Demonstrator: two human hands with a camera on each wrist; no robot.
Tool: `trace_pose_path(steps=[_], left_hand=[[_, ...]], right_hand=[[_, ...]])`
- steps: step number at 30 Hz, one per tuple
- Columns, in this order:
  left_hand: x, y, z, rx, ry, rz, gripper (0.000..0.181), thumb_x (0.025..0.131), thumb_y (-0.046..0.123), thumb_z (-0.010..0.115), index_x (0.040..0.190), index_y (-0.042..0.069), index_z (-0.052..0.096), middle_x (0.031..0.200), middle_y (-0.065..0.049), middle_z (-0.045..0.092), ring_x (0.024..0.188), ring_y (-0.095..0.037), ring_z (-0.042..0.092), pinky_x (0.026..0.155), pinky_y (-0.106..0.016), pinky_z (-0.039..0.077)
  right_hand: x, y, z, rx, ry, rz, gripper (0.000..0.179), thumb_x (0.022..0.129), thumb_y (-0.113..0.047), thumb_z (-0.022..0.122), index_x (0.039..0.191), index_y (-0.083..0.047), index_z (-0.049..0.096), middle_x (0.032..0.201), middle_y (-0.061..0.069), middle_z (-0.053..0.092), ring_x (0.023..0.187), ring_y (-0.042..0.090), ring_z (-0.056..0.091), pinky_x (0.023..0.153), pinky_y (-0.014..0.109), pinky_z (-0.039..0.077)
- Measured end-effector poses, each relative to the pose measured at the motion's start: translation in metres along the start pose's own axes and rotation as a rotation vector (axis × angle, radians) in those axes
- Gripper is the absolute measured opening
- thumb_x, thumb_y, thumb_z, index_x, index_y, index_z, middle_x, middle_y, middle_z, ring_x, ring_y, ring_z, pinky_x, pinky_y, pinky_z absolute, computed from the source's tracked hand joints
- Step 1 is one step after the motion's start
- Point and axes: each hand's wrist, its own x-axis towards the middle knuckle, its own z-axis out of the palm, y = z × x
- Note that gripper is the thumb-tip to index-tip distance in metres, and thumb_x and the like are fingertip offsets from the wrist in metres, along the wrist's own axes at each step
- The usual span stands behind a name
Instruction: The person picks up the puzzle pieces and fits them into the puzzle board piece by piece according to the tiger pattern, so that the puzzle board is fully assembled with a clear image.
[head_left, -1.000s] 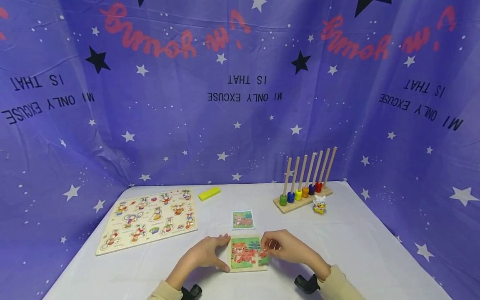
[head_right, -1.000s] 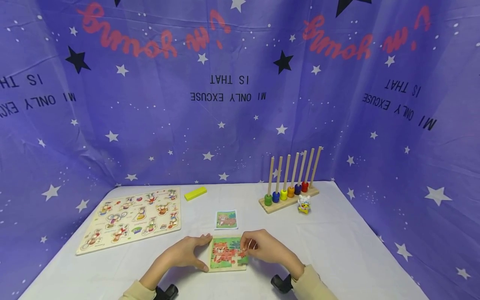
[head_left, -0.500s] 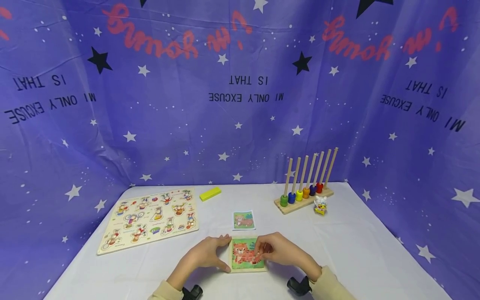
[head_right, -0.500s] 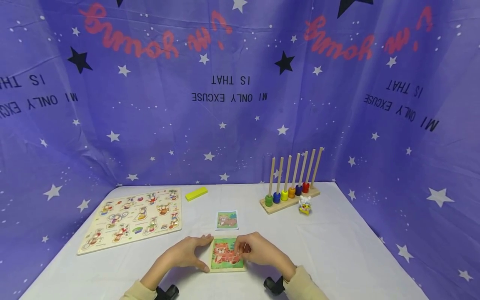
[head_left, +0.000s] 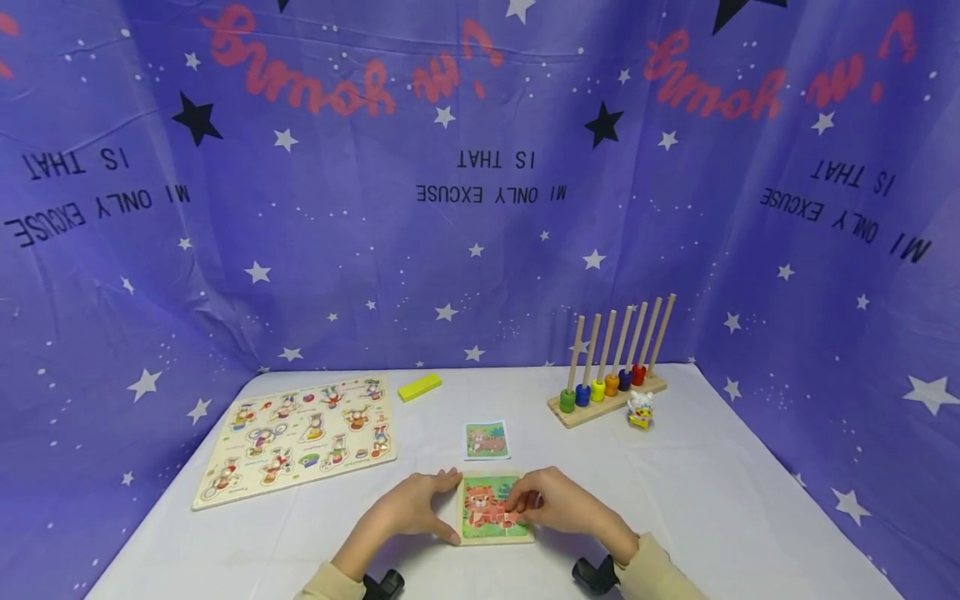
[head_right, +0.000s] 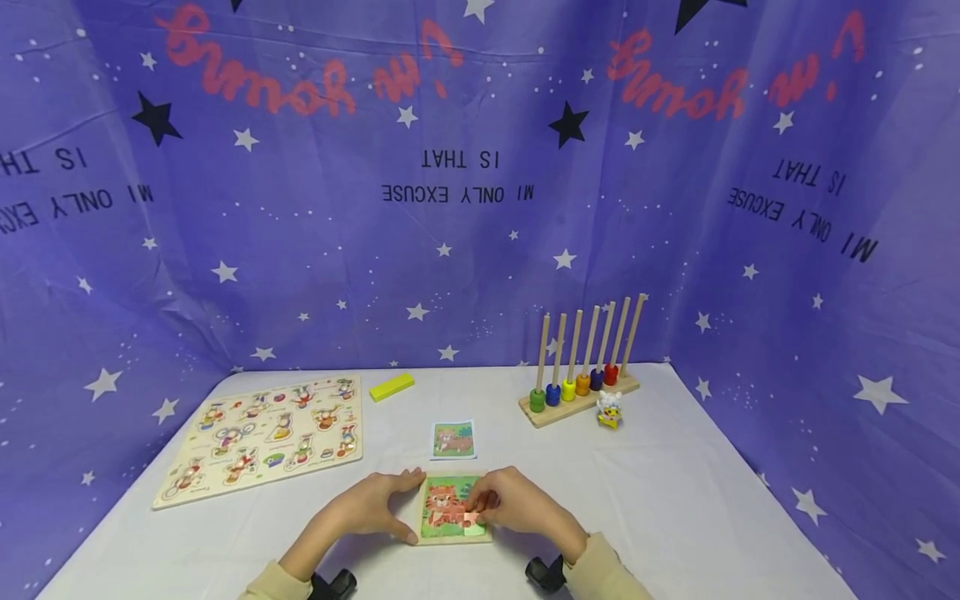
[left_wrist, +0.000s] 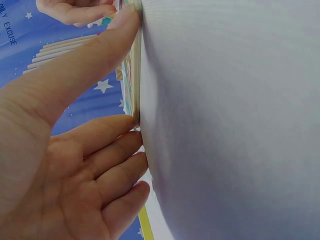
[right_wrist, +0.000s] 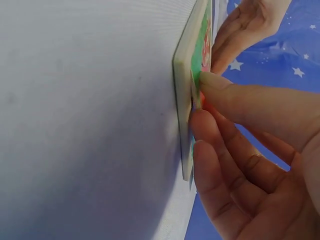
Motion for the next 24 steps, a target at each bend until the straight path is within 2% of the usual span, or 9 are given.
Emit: trace_pose_path(steps=[13, 24], left_hand=[[0.0014, -0.0021, 0.0003, 0.005, -0.003, 0.003, 0.091, 0.062, 0.040, 0.087, 0.138, 0.004, 0.052, 0.145, -0.013, 0.046, 0.132, -0.037, 0.043, 0.109, -0.055, 0.032], [0.0006, -0.0004, -0.0003, -0.005, -0.003, 0.011, 0.092, 0.062, 0.039, 0.088, 0.138, 0.002, 0.051, 0.144, -0.014, 0.047, 0.131, -0.037, 0.043, 0.109, -0.053, 0.033]], right_hand=[[-0.0015, 0.0048, -0.0008, -0.006, 0.003, 0.004, 0.017, 0.079, 0.000, 0.077, 0.089, -0.012, 0.072, 0.084, -0.010, 0.068, 0.069, -0.001, 0.058, 0.062, 0.019, 0.054], [-0.0020, -0.0002, 0.0002, -0.006, 0.010, 0.080, 0.014, 0.079, 0.001, 0.076, 0.085, -0.012, 0.073, 0.081, -0.009, 0.065, 0.068, 0.001, 0.055, 0.060, 0.018, 0.051]])
